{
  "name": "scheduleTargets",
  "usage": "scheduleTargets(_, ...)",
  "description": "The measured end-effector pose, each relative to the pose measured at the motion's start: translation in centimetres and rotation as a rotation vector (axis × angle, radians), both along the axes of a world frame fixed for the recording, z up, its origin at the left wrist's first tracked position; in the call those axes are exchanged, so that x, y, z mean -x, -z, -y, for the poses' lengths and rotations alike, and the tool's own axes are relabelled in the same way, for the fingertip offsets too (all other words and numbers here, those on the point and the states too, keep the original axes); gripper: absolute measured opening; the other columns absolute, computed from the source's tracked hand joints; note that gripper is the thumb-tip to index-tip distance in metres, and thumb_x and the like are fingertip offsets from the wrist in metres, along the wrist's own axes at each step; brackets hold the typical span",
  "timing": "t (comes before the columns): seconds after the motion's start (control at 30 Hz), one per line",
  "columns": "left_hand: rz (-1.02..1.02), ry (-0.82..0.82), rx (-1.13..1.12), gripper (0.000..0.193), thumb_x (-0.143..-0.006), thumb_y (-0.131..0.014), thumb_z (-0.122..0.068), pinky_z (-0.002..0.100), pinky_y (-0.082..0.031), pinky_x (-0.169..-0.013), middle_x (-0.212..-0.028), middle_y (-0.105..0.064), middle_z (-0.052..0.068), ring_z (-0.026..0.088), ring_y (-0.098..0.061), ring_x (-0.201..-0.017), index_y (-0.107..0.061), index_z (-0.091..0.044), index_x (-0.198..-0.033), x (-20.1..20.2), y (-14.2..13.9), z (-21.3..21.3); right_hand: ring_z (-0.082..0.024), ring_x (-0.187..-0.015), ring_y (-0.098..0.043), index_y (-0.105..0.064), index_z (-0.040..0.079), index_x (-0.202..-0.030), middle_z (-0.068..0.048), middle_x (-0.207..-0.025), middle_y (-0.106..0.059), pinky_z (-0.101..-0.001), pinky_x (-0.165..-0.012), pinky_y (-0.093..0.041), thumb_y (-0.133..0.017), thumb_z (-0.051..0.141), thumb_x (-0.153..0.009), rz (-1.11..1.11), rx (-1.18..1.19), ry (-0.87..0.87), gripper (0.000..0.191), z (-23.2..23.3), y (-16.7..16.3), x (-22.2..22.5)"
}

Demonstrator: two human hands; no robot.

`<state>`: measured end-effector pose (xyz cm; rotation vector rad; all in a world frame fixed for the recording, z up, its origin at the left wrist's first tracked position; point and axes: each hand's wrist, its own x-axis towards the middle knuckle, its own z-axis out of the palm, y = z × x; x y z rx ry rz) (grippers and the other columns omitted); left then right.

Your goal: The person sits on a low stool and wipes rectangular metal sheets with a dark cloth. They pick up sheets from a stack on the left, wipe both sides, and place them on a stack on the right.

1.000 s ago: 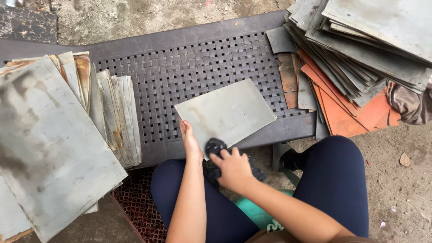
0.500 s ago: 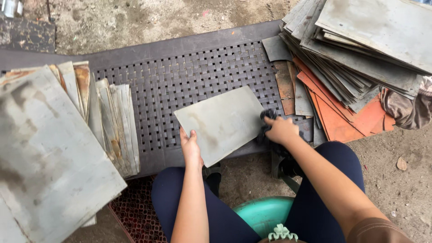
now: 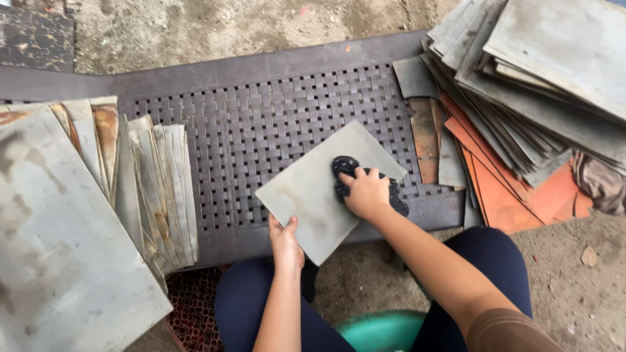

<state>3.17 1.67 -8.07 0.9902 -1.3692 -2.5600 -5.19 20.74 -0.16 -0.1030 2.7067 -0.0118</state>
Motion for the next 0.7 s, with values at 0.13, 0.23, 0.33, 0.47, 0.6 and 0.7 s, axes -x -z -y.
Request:
scheduleTargets(0.13, 0.046, -0.019, 0.029, 0.05, -0.092, -0.054, 0.011, 0.038, -0.045, -0.103, -0.131, -0.063, 0.01, 0.021, -0.06, -0.118, -0.049, -0.005, -0.139, -0.3, 0.3, 0.0, -0.036, -0.125, -0.05, -0.056, 0.044, -0.142, -0.003, -0.137, -0.056, -0.0561, -0.094, -0.047, -0.066, 0.043, -0.088, -0.006, -0.055, 0.112, 0.055, -3.5, 3.0, 5.8)
scheduleTargets(0.23, 0.053, -0.01, 0.002, 0.049, -0.092, -0.056, 0.009, 0.039, -0.047, -0.102, -0.129, -0.064, 0.011, 0.021, -0.061, -0.116, -0.05, -0.005, -0.138, -0.2, -0.2, 0.3, -0.039, -0.126, -0.051, -0.057, 0.044, -0.141, -0.005, -0.136, -0.057, -0.0578, -0.094, -0.048, -0.062, 0.042, -0.093, -0.003, -0.087, 0.203, 0.049, -6.3, 4.1, 9.1)
scheduleTargets(0.33, 0.056, -0.033, -0.047, 0.045, -0.093, -0.056, 0.006, 0.039, -0.048, -0.099, -0.127, -0.064, 0.011, 0.022, -0.062, -0.113, -0.051, -0.005, -0.137, 0.5, -1.0, 0.5, -0.039, -0.126, -0.051, -0.059, 0.043, -0.14, -0.005, -0.135, -0.059, -0.0582, -0.093, -0.049, -0.063, 0.039, -0.092, -0.039, -0.102, 0.223, 0.049, -7.7, 4.8, 10.0)
scheduleTargets(0.47, -0.09, -0.083, 0.007, 0.038, -0.096, -0.058, 0.003, 0.039, -0.048, -0.1, -0.126, -0.065, 0.015, 0.024, -0.062, -0.112, -0.055, 0.002, -0.133, 1.7, -3.0, 0.7, -0.04, -0.121, -0.054, -0.06, 0.037, -0.14, -0.008, -0.127, -0.062, -0.0603, -0.096, -0.047, -0.07, 0.035, -0.082, -0.357, 0.076, 0.244, 0.058, -9.3, 5.5, 6.6)
scheduleTargets(0.6, -0.088, -0.161, 0.089, 0.045, -0.095, -0.06, 0.001, 0.037, -0.045, -0.102, -0.133, -0.064, 0.011, 0.02, -0.059, -0.118, -0.052, -0.002, -0.139, 1.5, -7.7, 2.1, -0.046, -0.115, -0.056, -0.063, 0.011, -0.141, -0.02, -0.126, -0.062, -0.0508, -0.102, -0.047, -0.066, 0.016, -0.084, -0.691, 0.528, 0.416, 0.058, -12.0, 6.0, 2.6)
scheduleTargets(0.7, -0.157, -0.245, 0.054, 0.043, -0.095, -0.059, -0.002, 0.044, -0.052, -0.101, -0.128, -0.065, 0.019, 0.027, -0.063, -0.116, -0.053, 0.002, -0.138, -1.5, -13.3, 4.0, -0.034, -0.121, -0.059, -0.055, 0.002, -0.146, -0.017, -0.132, -0.062, -0.0416, -0.105, -0.047, -0.056, 0.006, -0.089, -0.681, 1.13, 0.61, 0.057, -13.1, 5.9, 0.4)
